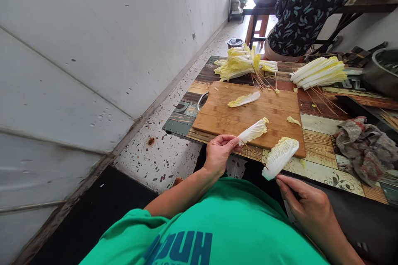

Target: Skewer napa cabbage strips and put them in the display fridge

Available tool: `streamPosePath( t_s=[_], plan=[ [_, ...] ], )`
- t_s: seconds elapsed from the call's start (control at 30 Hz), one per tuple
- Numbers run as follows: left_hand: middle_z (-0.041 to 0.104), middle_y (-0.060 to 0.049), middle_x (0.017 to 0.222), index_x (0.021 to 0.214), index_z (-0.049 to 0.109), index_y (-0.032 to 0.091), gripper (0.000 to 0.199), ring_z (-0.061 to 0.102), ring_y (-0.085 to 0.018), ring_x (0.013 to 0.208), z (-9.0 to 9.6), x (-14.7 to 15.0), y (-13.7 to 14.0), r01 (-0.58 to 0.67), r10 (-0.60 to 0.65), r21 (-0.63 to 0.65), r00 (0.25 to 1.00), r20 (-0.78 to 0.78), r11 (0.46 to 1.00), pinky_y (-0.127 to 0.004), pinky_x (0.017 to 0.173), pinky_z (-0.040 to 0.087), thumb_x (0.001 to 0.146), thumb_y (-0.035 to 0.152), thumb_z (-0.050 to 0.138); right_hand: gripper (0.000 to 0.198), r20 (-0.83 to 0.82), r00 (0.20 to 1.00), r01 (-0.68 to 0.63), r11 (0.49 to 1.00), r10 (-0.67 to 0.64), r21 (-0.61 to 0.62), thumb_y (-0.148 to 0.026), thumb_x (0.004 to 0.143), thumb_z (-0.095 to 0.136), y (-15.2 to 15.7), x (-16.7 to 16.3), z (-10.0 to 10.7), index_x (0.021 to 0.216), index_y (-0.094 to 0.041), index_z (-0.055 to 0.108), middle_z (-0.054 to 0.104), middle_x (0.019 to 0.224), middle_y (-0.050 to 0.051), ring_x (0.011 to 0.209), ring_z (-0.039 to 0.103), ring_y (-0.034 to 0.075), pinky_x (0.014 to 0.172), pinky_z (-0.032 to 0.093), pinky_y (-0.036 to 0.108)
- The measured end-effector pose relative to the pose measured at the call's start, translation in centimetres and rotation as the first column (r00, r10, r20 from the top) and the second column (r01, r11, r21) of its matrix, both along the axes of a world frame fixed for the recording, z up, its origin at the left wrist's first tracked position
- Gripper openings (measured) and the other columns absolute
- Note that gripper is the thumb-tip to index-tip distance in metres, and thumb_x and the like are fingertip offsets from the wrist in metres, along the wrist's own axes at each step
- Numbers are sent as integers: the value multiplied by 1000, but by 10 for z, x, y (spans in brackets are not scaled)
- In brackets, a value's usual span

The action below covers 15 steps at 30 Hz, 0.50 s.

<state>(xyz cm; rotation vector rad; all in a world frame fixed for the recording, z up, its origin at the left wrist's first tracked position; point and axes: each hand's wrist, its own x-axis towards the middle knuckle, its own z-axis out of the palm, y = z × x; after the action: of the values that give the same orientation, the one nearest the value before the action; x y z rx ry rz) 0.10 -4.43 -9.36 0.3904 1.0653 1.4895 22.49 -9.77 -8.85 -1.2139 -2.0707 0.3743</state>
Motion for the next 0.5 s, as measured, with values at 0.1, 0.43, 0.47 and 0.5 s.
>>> streamPosePath(
  t_s=[0.1,0.43,0.47,0.5],
  plan=[
    [72,-1,62,70,69,12,50,66,-11,56,1,0,0,4,-4,-10,1000,18,1000,-23,60,56,38,37,98,25,-8,1000,12,1000,-12,-20,-30,93,57,-1,3,-3,91,-15,76,79,83,7,68,75,17,64,60,18],
    [71,-1,64,70,69,12,48,66,-11,57,-1,1,-1,13,-13,12,1000,-2,1000,-24,64,55,41,37,97,24,-25,998,51,989,-55,-138,-36,90,57,-1,6,-1,89,-23,78,79,84,5,69,76,22,61,62,26],
    [71,-1,64,71,69,12,48,66,-11,57,-1,2,-1,13,-13,15,1000,-8,1000,-24,64,55,42,38,97,24,-21,998,55,987,-59,-149,-36,90,57,-1,6,0,89,-24,78,79,85,5,70,76,22,61,62,26],
    [72,-1,64,71,69,12,48,66,-12,57,-2,2,-1,14,-13,18,1000,-14,1000,-24,64,54,42,38,97,24,-16,998,57,986,-61,-155,-36,90,57,-1,7,0,89,-24,78,79,85,5,70,76,22,61,62,26]
  ],
)
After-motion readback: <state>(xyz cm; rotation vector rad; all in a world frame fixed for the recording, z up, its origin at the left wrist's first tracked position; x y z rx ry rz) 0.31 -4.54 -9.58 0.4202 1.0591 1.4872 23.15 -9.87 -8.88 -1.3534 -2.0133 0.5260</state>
